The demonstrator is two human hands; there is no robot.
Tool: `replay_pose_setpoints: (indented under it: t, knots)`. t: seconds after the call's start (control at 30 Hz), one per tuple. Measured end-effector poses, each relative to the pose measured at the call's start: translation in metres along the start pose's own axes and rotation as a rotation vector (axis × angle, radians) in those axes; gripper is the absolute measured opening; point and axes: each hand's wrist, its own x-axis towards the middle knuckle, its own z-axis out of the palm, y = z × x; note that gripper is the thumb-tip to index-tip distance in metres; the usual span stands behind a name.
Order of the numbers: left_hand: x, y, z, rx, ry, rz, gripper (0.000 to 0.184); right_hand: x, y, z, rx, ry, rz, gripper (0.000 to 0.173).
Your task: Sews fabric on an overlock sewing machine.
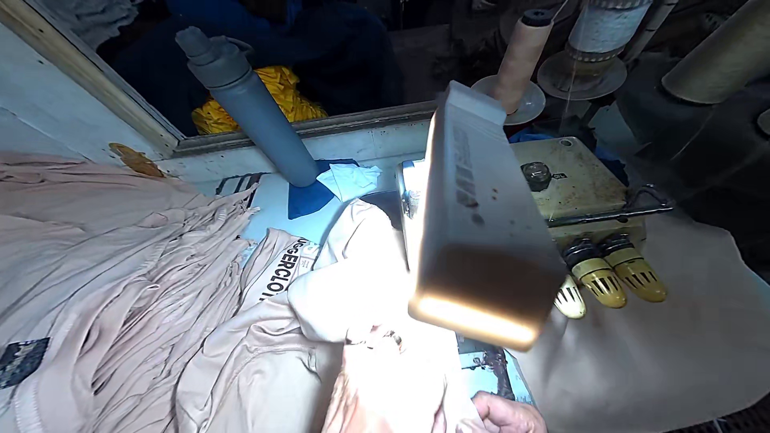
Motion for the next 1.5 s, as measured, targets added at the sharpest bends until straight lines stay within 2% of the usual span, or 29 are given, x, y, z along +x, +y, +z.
replay_pose_setpoints:
  t: [0.17, 0.27, 0.33, 0.4, 0.5, 0.63, 0.77, 0.93, 1.07, 1.3, 1.4, 1.5]
  knots:
    - [0.028, -0.015, 0.027, 0.101, 0.223, 0.010, 0.023, 0.034, -0.008, 0.016, -0.051, 0.101, -0.069, 0.017]
    - [0.022, -0.016, 0.020, -0.003, 0.125, -0.103, 0.022, 0.046, -0.012, 0.018, -0.037, 0.127, -0.066, 0.021]
    - [0.011, -0.014, 0.005, -0.098, 0.005, -0.191, 0.021, 0.044, -0.021, 0.016, -0.039, 0.150, 0.011, 0.017]
    - [-0.001, -0.012, -0.008, -0.137, -0.028, -0.216, 0.018, 0.037, -0.022, 0.010, 0.001, 0.119, 0.037, 0.013]
    - [-0.022, -0.014, -0.010, -0.247, 0.055, -0.194, 0.018, 0.024, -0.021, 0.003, 0.055, 0.077, 0.058, 0.011]
    - [-0.036, -0.007, -0.003, -0.383, 0.142, -0.188, 0.017, 0.015, -0.017, -0.001, 0.091, 0.015, 0.019, 0.019]
    - [-0.018, -0.002, 0.013, -0.289, 0.138, -0.112, 0.018, 0.017, -0.016, 0.004, 0.100, 0.027, -0.011, 0.029]
    - [0.010, -0.005, 0.032, -0.010, 0.226, -0.095, 0.017, 0.032, -0.021, 0.018, 0.119, 0.074, -0.016, 0.023]
    - [0.009, -0.012, 0.031, -0.039, 0.201, -0.141, 0.016, 0.034, -0.025, 0.026, 0.106, 0.114, 0.055, 0.019]
    - [0.013, -0.013, 0.031, 0.075, 0.214, -0.001, 0.016, 0.035, -0.018, 0.036, 0.045, 0.121, -0.013, 0.018]
    - [0.013, -0.017, 0.034, 0.094, 0.254, 0.010, 0.018, 0.038, -0.014, 0.042, -0.077, 0.071, -0.103, 0.010]
    - [0.014, -0.028, 0.038, 0.131, 0.370, -0.044, 0.023, 0.041, -0.009, 0.047, -0.158, -0.046, -0.149, 0.011]
